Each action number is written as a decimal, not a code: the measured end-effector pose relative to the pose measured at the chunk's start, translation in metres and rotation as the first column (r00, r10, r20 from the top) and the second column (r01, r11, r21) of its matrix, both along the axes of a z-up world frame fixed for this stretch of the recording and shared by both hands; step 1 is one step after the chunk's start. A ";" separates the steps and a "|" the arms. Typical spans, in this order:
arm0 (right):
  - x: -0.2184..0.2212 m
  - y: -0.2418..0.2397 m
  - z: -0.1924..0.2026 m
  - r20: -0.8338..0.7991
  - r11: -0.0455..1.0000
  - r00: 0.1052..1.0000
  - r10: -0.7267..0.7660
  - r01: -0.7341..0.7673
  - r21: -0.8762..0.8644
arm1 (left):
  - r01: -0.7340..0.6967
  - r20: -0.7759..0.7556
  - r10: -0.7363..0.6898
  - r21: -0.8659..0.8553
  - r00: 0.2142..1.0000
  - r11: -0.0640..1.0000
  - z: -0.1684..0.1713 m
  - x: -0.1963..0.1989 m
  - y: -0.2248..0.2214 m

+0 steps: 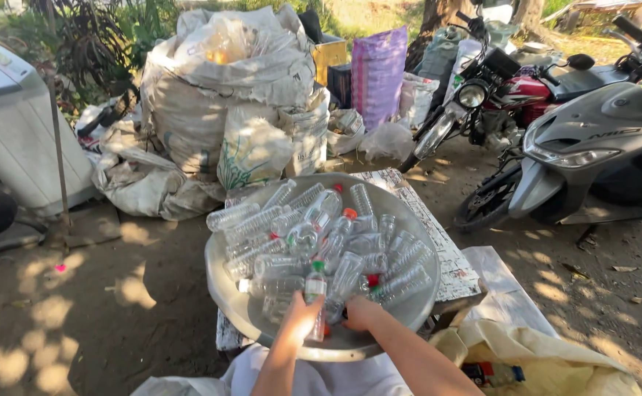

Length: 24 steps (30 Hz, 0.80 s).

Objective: The person sorts plastic bottles by removing caps and labels and placing them into separate containers for recycling.

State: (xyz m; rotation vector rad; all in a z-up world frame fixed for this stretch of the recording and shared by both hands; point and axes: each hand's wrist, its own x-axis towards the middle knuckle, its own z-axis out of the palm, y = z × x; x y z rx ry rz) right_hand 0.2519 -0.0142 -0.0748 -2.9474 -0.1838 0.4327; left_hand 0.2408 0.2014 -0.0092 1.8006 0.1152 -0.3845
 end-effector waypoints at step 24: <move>-0.002 0.016 0.017 -0.128 0.984 0.976 -0.176 0.172 -0.044 | 0.017 -0.112 -0.021 -0.035 0.993 0.999 0.014 -0.018 -0.005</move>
